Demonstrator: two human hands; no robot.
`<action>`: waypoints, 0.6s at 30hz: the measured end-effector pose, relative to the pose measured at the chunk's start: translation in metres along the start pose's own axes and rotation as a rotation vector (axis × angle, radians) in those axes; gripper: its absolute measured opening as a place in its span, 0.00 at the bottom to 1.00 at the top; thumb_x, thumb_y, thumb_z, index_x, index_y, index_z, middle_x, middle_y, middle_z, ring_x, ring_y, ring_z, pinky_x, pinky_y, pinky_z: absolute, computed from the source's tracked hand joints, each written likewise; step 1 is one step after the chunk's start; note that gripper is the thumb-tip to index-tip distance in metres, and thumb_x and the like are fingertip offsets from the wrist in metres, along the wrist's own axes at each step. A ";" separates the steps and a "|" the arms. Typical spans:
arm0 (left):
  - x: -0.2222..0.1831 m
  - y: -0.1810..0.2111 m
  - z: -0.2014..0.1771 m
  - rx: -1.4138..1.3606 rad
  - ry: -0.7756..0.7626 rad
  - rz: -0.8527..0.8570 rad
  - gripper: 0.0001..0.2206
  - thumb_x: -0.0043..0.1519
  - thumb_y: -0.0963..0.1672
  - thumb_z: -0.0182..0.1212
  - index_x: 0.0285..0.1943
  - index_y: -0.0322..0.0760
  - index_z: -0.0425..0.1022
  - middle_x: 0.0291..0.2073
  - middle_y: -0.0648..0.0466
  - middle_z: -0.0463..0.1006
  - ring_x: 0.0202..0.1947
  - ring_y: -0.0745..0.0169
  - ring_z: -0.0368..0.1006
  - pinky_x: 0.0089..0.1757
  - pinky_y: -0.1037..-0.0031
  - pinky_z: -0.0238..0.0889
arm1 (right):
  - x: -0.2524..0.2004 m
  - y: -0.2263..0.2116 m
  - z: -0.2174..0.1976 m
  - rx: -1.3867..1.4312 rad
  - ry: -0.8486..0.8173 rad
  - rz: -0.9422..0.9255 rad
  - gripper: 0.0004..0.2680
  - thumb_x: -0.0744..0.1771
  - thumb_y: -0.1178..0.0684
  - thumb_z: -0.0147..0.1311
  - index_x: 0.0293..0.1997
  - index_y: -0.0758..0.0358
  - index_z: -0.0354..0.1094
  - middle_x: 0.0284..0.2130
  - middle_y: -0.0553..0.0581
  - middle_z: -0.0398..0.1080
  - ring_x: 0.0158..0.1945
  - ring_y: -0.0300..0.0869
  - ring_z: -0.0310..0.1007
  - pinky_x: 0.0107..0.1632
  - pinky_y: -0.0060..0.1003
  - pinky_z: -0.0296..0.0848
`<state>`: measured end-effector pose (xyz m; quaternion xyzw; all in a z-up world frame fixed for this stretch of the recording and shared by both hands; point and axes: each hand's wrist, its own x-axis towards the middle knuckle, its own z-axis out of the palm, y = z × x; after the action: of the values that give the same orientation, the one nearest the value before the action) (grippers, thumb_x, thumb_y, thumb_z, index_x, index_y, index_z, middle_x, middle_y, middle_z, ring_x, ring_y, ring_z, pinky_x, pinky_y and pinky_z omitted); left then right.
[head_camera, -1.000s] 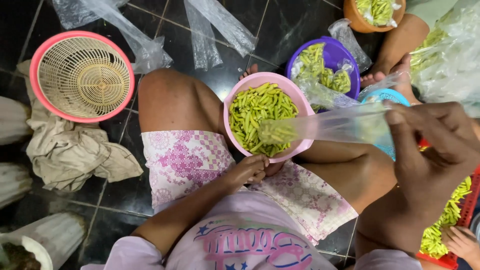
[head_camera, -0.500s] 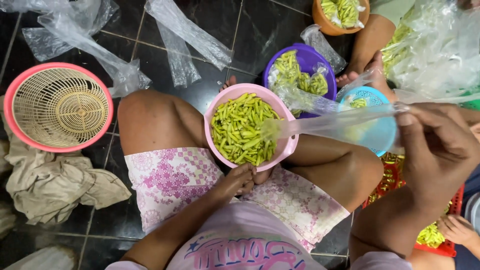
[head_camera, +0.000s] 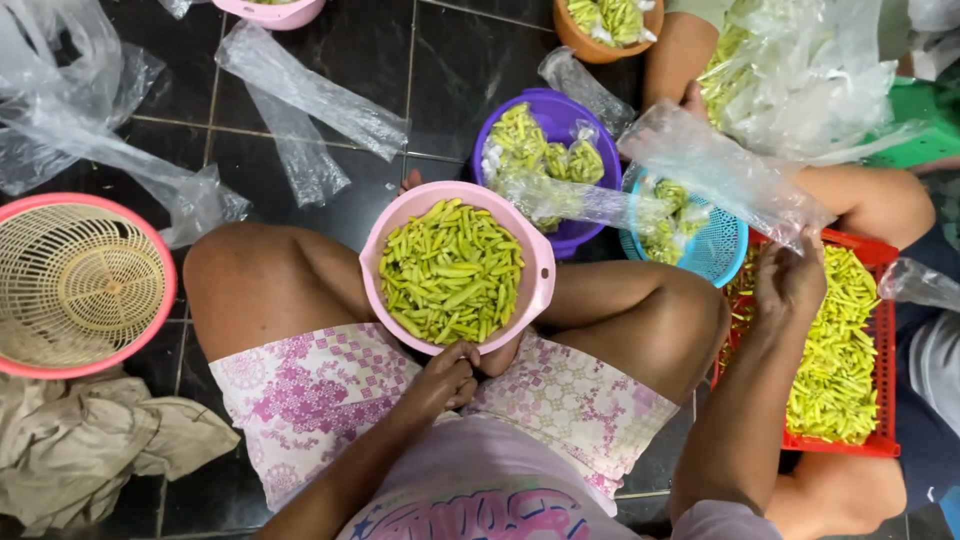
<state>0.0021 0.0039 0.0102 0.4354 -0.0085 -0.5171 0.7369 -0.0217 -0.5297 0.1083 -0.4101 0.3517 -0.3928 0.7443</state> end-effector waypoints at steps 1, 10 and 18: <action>-0.001 -0.002 0.001 0.012 0.005 0.010 0.07 0.66 0.38 0.40 0.48 0.34 0.63 0.18 0.60 0.58 0.15 0.72 0.49 0.22 0.77 0.42 | 0.031 0.009 -0.034 0.123 0.116 0.041 0.07 0.71 0.60 0.50 0.52 0.73 0.69 0.40 0.59 0.72 0.38 0.37 0.71 0.39 0.22 0.76; 0.014 -0.024 -0.011 0.048 -0.020 0.104 0.08 0.67 0.39 0.39 0.49 0.35 0.64 0.14 0.63 0.53 0.11 0.74 0.50 0.36 0.70 0.72 | 0.091 0.078 -0.130 -0.903 0.395 0.126 0.18 0.70 0.41 0.55 0.64 0.59 0.67 0.59 0.60 0.68 0.61 0.43 0.71 0.64 0.44 0.73; 0.012 -0.022 -0.004 -0.073 -0.020 0.075 0.05 0.67 0.37 0.43 0.46 0.34 0.65 0.17 0.60 0.57 0.14 0.72 0.47 0.20 0.78 0.41 | 0.051 0.021 -0.038 -0.416 0.222 -1.283 0.23 0.68 0.71 0.45 0.72 0.58 0.59 0.68 0.64 0.64 0.71 0.55 0.65 0.68 0.48 0.69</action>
<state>-0.0077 -0.0045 -0.0118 0.4024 -0.0132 -0.4933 0.7711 -0.0244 -0.5795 0.0632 -0.6291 0.1813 -0.7202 0.2296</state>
